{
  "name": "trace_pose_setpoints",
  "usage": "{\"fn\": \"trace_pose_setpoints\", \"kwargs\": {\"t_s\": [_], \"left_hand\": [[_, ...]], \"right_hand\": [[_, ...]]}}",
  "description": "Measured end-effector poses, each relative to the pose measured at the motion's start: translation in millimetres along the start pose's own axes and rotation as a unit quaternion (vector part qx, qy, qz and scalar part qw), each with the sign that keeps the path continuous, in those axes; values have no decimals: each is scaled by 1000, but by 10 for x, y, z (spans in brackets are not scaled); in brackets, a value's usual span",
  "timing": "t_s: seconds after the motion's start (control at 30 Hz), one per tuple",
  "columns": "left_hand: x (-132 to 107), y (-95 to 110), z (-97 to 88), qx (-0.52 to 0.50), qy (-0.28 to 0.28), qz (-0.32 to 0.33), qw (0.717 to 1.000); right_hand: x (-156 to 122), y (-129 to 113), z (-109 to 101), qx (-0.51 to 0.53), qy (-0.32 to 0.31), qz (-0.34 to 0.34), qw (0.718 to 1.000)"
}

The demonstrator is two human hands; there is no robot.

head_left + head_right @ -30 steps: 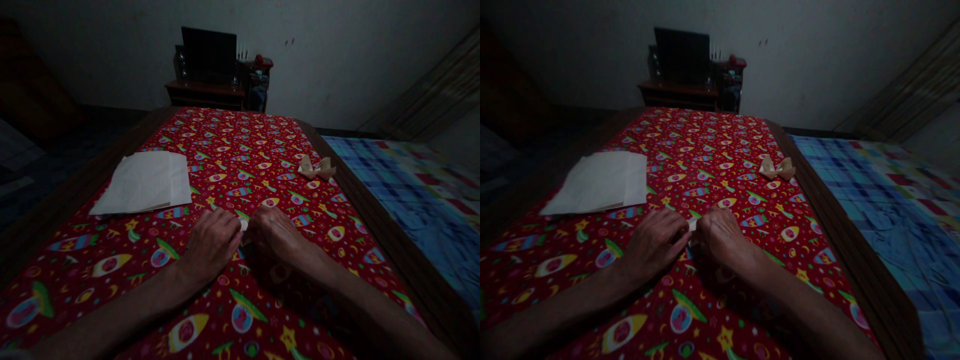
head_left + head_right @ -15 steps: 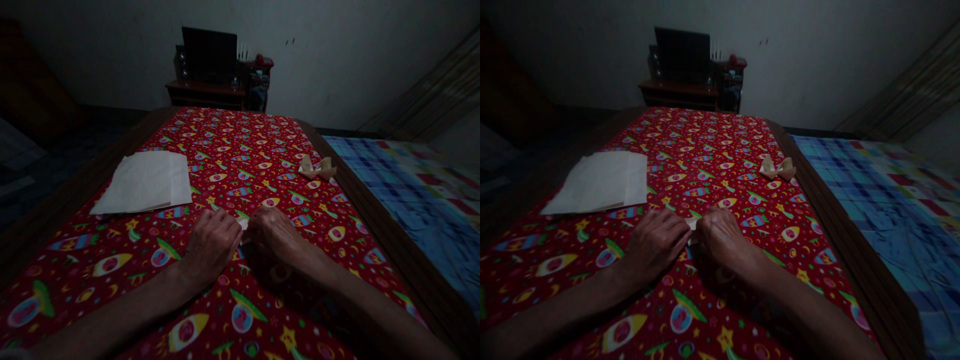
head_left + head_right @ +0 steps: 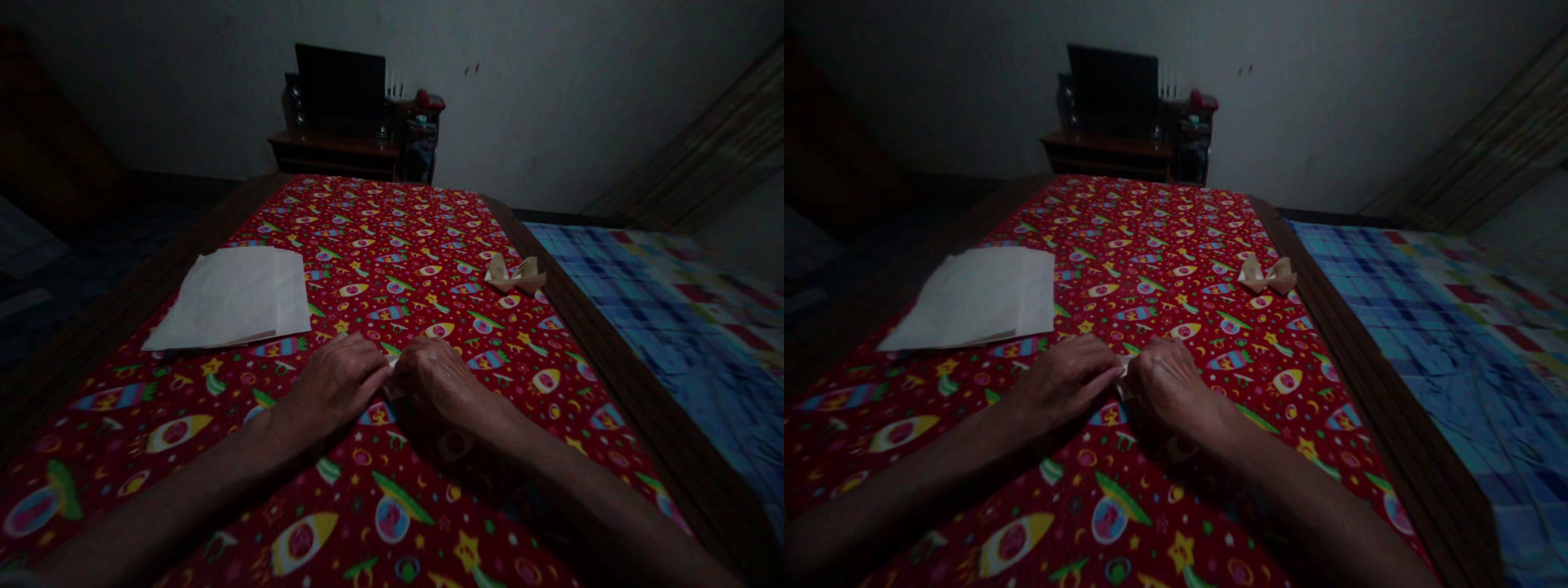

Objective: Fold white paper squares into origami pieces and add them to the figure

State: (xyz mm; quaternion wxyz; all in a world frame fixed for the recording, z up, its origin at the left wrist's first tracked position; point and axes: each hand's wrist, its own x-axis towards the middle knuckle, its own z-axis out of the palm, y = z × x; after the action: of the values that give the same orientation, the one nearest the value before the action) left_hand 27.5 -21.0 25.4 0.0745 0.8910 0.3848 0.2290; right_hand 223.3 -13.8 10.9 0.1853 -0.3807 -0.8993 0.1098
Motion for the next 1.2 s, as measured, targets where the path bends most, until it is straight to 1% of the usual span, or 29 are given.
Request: {"fn": "trace_pose_setpoints", "kwargs": {"t_s": [0.07, 0.13, 0.2, 0.27, 0.37, 0.57, 0.7, 0.8, 0.87, 1.07, 1.2], "left_hand": [[23, -76, -30, -69, 4, -25, 997], [42, -128, -47, -114, 5, -57, 992], [54, -154, -51, -132, 5, -81, 988], [60, -158, -48, -136, 10, -90, 987], [61, -145, -49, -133, 11, -85, 987], [54, -130, -76, -130, 6, -76, 989], [49, -129, -74, -129, -3, -90, 988], [46, -126, -69, -133, -9, -93, 987], [47, -126, -68, -130, -9, -92, 987], [47, -128, -76, -133, -14, -89, 987], [40, -130, -84, -132, -19, -82, 988]], "right_hand": [[-20, -29, -20, -9, 19, -11, 1000], [-30, -41, -3, -32, 38, -19, 999], [-19, -42, 40, -54, 39, -21, 998], [13, -43, 83, -67, 25, -13, 997], [72, -73, 96, -67, 10, 1, 998], [126, -165, 42, -68, -11, 41, 997], [90, -116, 141, -70, 14, 14, 997], [88, -67, 216, -80, 14, -7, 997], [105, -65, 226, -90, 11, -12, 996], [138, -122, 172, -108, 10, -9, 994], [116, -67, 226, -111, 14, -25, 993]]}}
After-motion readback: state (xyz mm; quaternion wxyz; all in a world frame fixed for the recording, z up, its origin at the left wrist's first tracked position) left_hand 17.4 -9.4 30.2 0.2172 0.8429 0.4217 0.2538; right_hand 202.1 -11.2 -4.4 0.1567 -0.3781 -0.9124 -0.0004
